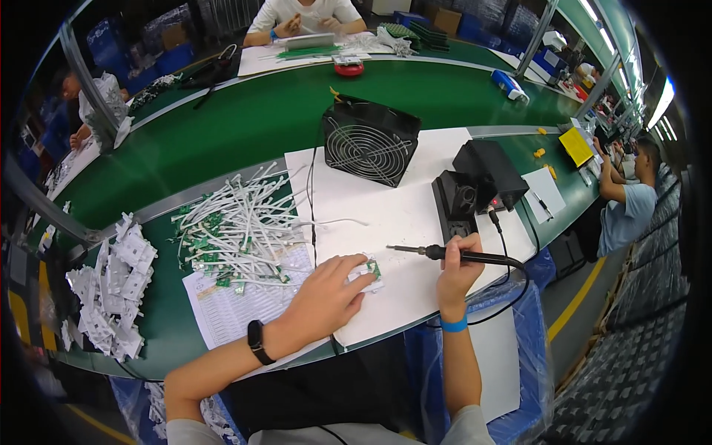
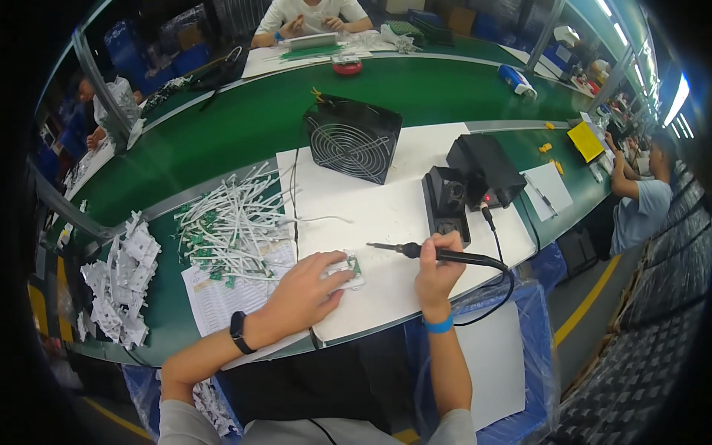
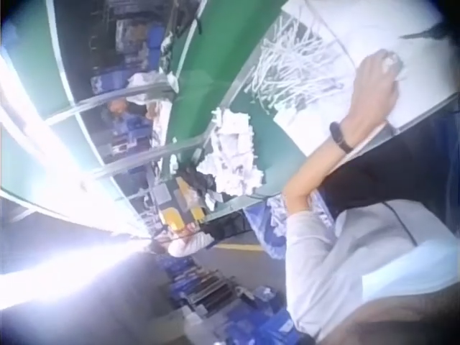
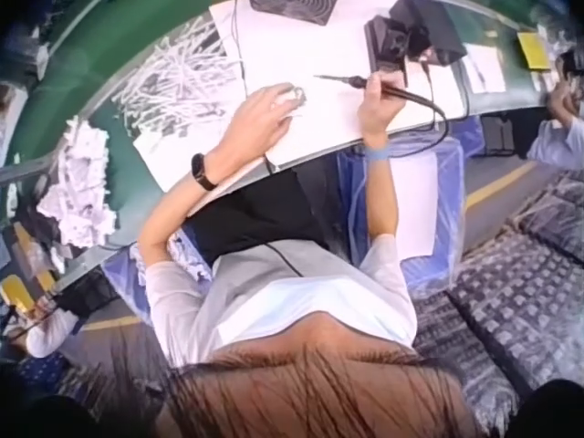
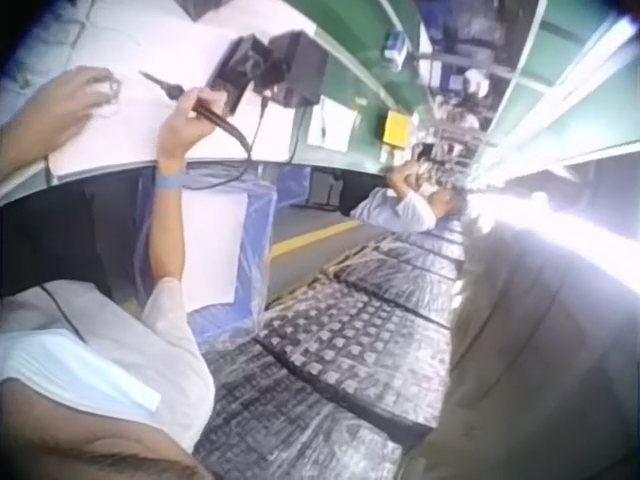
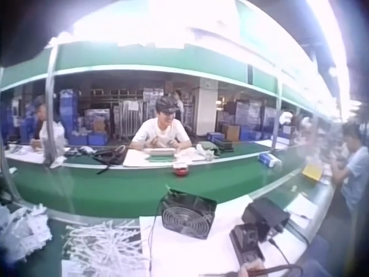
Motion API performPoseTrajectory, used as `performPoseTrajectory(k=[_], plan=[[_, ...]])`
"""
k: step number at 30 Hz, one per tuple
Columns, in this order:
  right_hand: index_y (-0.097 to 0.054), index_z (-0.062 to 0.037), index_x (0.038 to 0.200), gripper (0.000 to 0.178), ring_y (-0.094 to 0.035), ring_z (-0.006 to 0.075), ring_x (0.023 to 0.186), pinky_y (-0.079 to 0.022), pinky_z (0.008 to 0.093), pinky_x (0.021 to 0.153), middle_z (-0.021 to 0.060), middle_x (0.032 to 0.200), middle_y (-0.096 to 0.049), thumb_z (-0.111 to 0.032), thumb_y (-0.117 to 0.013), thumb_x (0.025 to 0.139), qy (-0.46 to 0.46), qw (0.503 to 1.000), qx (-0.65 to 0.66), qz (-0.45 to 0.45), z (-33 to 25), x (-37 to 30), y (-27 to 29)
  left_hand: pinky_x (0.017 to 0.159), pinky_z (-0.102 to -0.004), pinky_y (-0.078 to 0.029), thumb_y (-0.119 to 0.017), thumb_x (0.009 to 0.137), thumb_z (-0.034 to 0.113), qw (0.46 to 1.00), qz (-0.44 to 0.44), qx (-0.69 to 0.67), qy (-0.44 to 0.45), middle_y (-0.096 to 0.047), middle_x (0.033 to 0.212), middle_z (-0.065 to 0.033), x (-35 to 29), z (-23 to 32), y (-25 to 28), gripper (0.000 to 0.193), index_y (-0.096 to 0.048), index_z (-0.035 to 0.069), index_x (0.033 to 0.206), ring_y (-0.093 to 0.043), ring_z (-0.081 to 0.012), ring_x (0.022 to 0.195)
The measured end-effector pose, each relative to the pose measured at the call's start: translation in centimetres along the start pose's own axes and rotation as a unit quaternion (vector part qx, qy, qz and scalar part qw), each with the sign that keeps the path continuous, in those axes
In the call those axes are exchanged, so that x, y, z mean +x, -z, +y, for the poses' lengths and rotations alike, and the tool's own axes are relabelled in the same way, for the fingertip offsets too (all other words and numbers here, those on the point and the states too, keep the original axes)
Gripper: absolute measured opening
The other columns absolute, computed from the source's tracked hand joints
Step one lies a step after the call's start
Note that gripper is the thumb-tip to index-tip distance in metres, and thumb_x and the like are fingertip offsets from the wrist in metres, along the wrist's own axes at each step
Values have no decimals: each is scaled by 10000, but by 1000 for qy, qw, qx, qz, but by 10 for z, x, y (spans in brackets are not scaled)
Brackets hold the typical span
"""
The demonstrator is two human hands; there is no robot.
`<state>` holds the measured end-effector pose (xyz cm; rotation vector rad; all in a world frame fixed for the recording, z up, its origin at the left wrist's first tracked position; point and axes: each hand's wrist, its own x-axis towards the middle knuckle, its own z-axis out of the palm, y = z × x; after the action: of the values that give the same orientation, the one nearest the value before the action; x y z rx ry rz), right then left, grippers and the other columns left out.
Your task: The person solders wires onto small circuit boards at an assembly station. This is done using a soldering iron and solder wire.
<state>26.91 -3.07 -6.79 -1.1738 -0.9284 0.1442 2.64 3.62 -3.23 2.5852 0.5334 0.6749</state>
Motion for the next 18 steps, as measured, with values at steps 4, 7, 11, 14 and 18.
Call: performPoseTrajectory(k=[4,7,11,14,18], plan=[[-399,-91,855,207,-371,40,533,-303,193,443,0,695,-452,-82,-572,969,-19,999,38,-28,-10,-3,-3,1028,-437,-481,-702,836,70,999,-35,-11,-6,-541,1354,-180,-2,-8,8,389,-649,85,1222,-566,-373,1205],[-428,-60,838,218,-399,60,603,-328,235,563,4,691,-467,-41,-613,952,-84,993,82,-30,-15,-6,-2,1066,-461,-459,-702,831,61,999,-48,-18,-1,-528,1371,-192,-2,-10,7,418,-643,85,1244,-543,-386,1238],[-427,-46,826,231,-395,53,601,-317,230,551,16,655,-494,-34,-637,922,-61,994,50,-74,-8,-9,1,1109,-488,-415,-705,818,45,998,-44,39,3,-510,1383,-212,-3,-6,5,466,-638,90,1276,-481,-404,1303],[-426,-47,820,234,-382,50,583,-311,231,544,9,637,-481,-25,-639,916,-60,994,37,-78,-8,-9,0,1127,-481,-397,-707,807,36,996,-54,73,19,-504,1380,-220,-8,-1,2,491,-634,91,1290,-453,-407,1327],[-424,-50,806,238,-366,46,561,-298,231,532,-1,614,-466,-10,-636,906,-75,994,18,-76,-8,-10,-1,1148,-497,-367,-631,833,10,996,-71,46,16,-482,1390,-244,-8,-5,1,492,-604,55,1322,-427,-423,1343]])
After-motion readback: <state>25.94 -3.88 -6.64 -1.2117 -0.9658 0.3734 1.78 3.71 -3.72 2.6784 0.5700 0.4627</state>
